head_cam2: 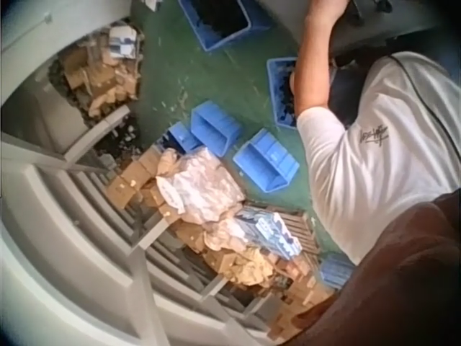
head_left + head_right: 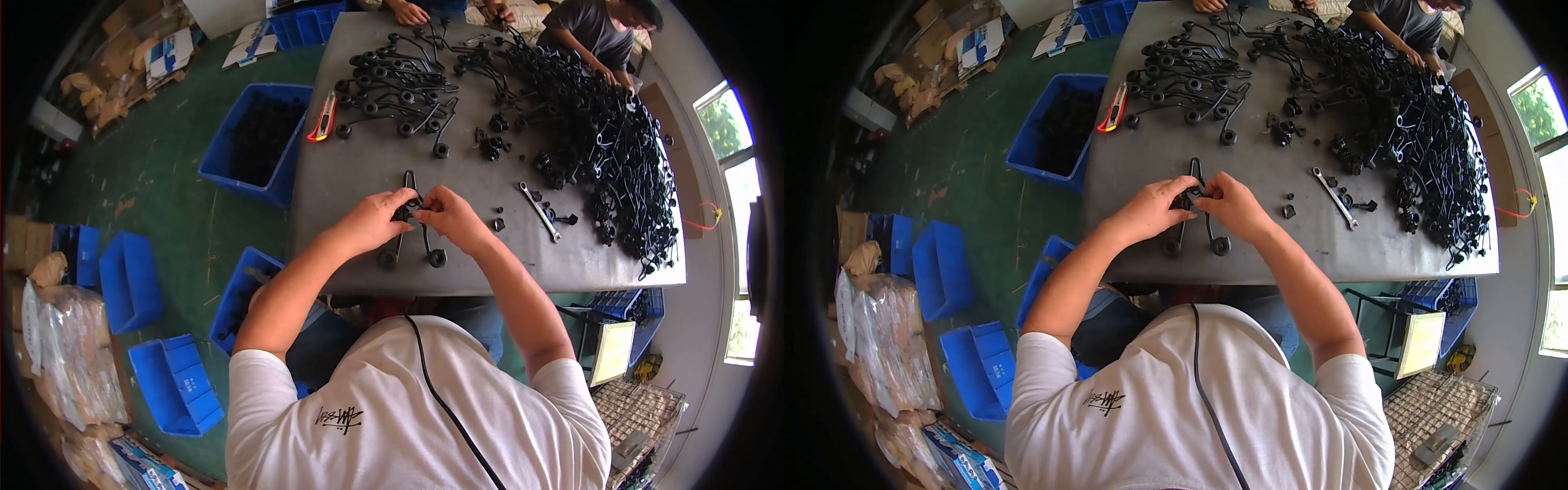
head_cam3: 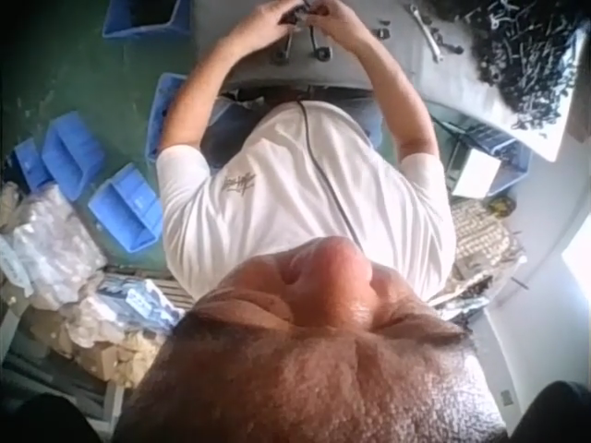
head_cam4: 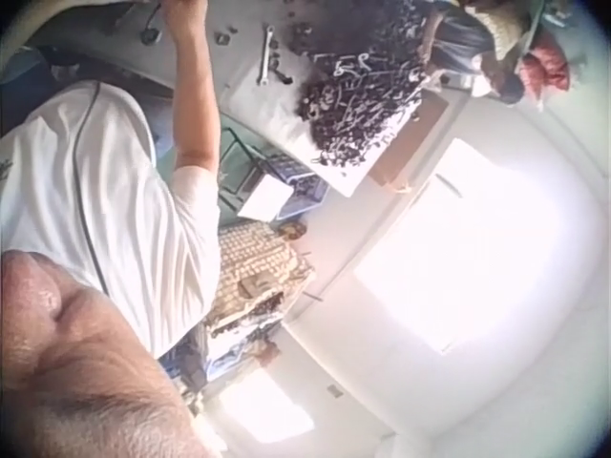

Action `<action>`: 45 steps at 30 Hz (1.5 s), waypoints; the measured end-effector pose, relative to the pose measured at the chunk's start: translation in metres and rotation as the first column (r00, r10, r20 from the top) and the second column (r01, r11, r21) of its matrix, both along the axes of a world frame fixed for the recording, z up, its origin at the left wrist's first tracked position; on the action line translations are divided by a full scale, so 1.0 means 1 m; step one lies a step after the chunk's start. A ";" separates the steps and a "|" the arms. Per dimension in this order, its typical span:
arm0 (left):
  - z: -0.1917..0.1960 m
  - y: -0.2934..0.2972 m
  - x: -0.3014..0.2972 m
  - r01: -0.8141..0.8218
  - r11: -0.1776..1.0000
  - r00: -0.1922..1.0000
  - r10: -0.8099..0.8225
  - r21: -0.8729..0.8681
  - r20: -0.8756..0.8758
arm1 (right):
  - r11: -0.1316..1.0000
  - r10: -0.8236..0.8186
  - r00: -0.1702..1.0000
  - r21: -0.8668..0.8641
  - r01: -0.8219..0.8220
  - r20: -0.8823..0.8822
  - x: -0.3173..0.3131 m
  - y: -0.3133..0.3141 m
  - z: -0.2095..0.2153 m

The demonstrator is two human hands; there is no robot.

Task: Assembling small black mechanical components on a work table.

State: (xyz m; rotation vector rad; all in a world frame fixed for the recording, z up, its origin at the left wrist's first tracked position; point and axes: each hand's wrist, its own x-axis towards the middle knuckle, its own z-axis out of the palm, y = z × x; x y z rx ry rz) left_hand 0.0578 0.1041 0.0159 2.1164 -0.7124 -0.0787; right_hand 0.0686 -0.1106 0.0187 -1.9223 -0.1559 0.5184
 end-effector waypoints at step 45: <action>-0.037 -0.041 -0.054 -0.712 0.667 0.696 0.629 -0.220 -0.345 | 0.680 0.035 0.729 -0.551 0.483 0.683 -0.035 -0.090 -0.044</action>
